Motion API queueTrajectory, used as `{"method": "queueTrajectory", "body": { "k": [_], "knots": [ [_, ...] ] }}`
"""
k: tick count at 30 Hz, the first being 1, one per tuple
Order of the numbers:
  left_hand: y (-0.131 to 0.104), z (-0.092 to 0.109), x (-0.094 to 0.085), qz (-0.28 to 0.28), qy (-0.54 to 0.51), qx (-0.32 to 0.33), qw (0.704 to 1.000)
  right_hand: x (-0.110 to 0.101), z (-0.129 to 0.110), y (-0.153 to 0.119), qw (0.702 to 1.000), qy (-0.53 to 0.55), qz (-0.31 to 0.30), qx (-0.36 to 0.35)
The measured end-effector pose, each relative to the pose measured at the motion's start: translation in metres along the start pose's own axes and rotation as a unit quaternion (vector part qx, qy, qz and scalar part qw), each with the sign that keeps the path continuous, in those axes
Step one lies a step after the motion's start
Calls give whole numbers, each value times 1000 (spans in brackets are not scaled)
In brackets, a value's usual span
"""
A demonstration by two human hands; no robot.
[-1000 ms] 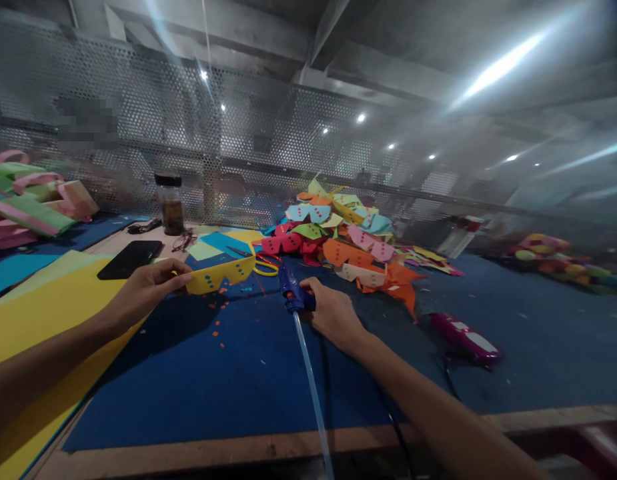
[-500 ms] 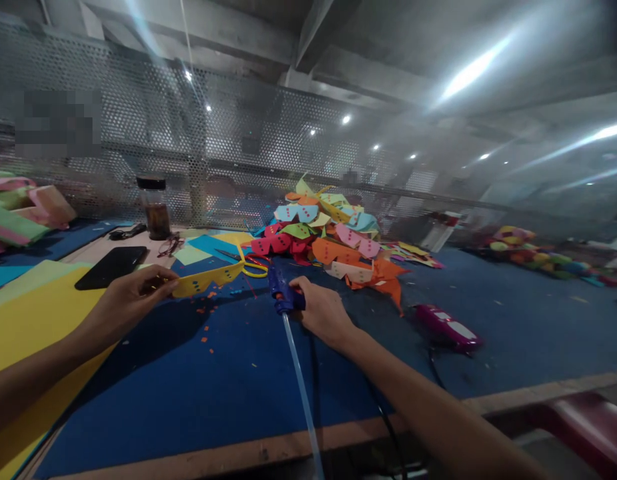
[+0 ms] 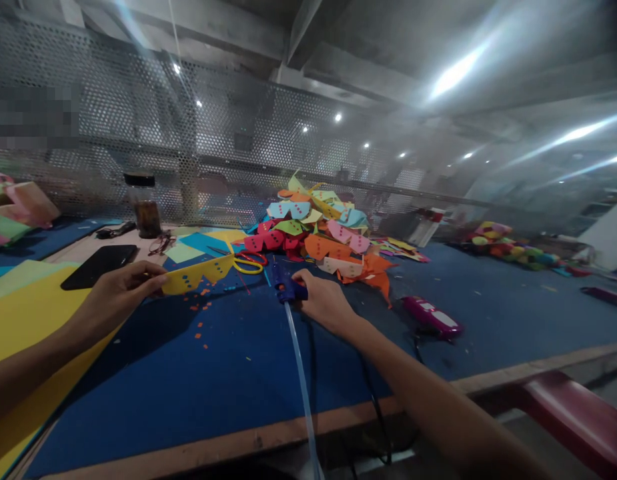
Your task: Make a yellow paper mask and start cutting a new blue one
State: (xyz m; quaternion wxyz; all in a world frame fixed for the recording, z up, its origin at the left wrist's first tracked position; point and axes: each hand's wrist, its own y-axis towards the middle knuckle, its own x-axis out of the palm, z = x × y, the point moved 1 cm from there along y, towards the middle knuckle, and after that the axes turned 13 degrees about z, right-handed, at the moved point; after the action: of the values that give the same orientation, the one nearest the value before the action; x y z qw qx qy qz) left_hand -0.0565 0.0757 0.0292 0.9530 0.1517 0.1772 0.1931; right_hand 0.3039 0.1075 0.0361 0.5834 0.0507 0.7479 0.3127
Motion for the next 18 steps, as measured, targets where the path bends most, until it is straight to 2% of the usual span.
{"method": "queueTrajectory", "body": {
  "k": [3,8,18],
  "knots": [
    [1,-2,1,3,-5,-13,1000,1,12,0,1000,18,-5,22],
    [5,-11,0,-5,36,6,999,9,30,5,997,45,-11,56],
    [5,-8,1,-13,56,-29,998,17,42,5,996,55,-49,41]
  ]
}}
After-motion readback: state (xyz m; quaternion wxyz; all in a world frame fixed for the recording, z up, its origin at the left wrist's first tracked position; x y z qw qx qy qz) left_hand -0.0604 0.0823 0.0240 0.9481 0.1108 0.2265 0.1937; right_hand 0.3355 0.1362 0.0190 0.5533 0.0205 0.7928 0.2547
